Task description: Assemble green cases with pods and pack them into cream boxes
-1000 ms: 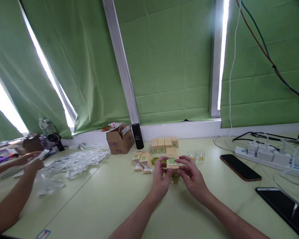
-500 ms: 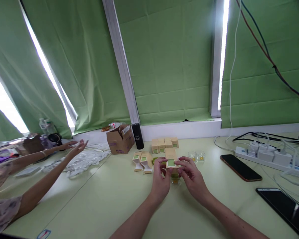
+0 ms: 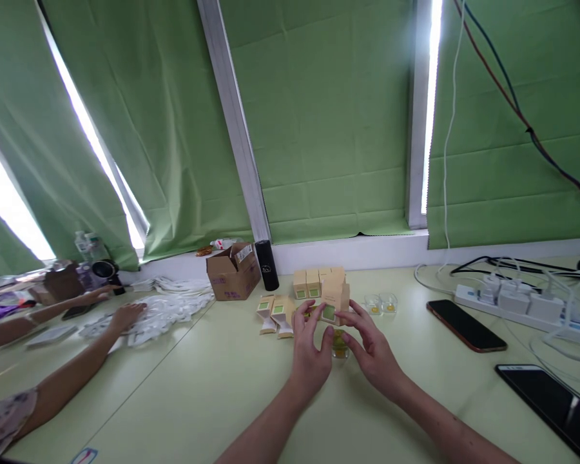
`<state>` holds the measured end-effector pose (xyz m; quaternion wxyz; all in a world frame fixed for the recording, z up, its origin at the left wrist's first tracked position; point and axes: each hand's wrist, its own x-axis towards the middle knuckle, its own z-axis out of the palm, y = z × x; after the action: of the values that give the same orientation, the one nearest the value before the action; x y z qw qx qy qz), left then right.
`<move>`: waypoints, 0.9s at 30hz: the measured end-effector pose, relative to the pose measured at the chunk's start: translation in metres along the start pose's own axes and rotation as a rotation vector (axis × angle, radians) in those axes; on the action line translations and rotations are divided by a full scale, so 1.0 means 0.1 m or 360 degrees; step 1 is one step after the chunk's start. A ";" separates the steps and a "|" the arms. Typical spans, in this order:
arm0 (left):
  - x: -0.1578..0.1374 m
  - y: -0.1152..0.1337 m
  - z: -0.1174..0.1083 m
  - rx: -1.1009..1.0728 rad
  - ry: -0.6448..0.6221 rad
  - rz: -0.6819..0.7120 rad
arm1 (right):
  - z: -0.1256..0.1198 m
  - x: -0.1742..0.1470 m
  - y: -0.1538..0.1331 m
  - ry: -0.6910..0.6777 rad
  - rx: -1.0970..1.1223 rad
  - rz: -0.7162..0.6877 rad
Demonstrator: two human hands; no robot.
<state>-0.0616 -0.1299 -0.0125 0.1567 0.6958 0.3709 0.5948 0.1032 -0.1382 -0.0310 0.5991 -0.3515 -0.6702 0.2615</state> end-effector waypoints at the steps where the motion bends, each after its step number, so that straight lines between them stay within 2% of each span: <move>1: 0.00 0.00 0.00 0.0027 -0.0003 0.0018 | 0.00 -0.01 -0.01 -0.0019 -0.0019 -0.0013; 8: 0.02 -0.02 -0.02 -0.0123 0.0036 0.0025 | -0.01 -0.10 -0.08 -0.0102 -0.0231 -0.0162; 13: 0.03 -0.06 -0.02 -0.0245 0.0168 -0.0178 | -0.01 -0.11 -0.17 -0.0219 -0.0253 -0.0319; 19: 0.05 -0.11 -0.01 -0.0293 0.0266 -0.0406 | 0.00 -0.13 -0.17 -0.0384 -0.0304 -0.0348; 24: 0.11 -0.23 -0.04 -0.0437 0.0278 -0.0498 | -0.01 -0.09 -0.02 -0.0298 -0.0465 -0.0334; 27: 0.14 -0.34 -0.05 -0.0506 0.0299 -0.0650 | -0.03 -0.05 0.08 -0.0202 -0.0616 -0.0282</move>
<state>-0.0768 -0.0984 -0.0241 0.3456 0.5150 0.4183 0.6636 0.1074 -0.1377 -0.0400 0.4976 -0.3825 -0.7726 0.0959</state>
